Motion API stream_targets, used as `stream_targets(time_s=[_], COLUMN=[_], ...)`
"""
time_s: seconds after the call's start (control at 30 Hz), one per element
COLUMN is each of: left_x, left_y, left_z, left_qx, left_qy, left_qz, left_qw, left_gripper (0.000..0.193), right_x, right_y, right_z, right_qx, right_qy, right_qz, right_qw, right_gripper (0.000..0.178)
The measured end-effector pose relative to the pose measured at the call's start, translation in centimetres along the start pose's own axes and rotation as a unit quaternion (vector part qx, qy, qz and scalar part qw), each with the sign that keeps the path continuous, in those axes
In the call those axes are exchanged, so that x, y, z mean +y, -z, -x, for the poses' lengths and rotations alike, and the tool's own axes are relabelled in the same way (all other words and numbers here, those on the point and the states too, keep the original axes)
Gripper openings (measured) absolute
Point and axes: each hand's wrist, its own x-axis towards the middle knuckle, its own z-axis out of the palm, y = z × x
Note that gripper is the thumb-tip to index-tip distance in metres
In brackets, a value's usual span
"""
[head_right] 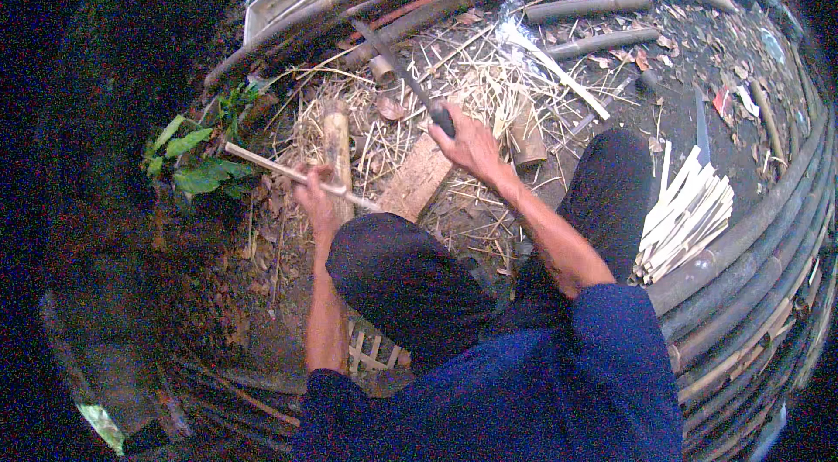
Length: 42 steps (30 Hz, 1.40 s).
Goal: The person sits on the ground and uses a knife to split bamboo strips into thinner pieces. They repeatedly hold the bamboo, split it with the knife, and place the resulting strips aside.
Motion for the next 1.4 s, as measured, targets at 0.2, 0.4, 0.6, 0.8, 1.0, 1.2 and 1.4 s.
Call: stream_targets(time_s=[0.2, 0.4, 0.6, 0.8, 1.0, 1.2, 1.4], left_x=[-5.0, 4.6, 5.7, 7.2, 6.2, 8.9, 7.2], left_y=[-6.1, -4.5, -5.4, -6.3, -7.1, -7.8, -7.5], left_z=[1.6, -1.0, 1.1, 3.5, 3.1, 3.7, 3.1], left_qx=[0.044, 0.207, 0.209, 0.251, 0.241, 0.246, 0.246], left_qy=[-0.048, -0.106, -0.132, -0.149, -0.138, -0.152, -0.147], left_qz=[0.106, 0.108, 0.219, 0.177, 0.183, 0.158, 0.166], left_qw=[0.992, 0.967, 0.944, 0.940, 0.943, 0.944, 0.944], left_gripper=[0.028, 0.015, 0.021, 0.025, 0.026, 0.025, 0.022], right_x=[0.8, -1.8, -8.8, -5.2, -1.1, 0.3, -3.2], right_y=[-0.5, -1.9, -3.9, -7.4, -8.2, -7.9, -6.0], right_z=[8.9, 10.5, 9.4, 11.4, 11.5, 9.6, 9.1], right_qx=[-0.115, -0.175, -0.260, -0.226, -0.187, -0.291, -0.260], right_qy=[-0.051, -0.101, -0.090, -0.056, -0.137, -0.182, -0.229], right_qz=[-0.018, -0.067, -0.180, -0.114, -0.108, -0.006, -0.143], right_qw=[0.992, 0.977, 0.944, 0.966, 0.967, 0.939, 0.927], right_gripper=[0.041, 0.041, 0.035, 0.032, 0.036, 0.045, 0.045])
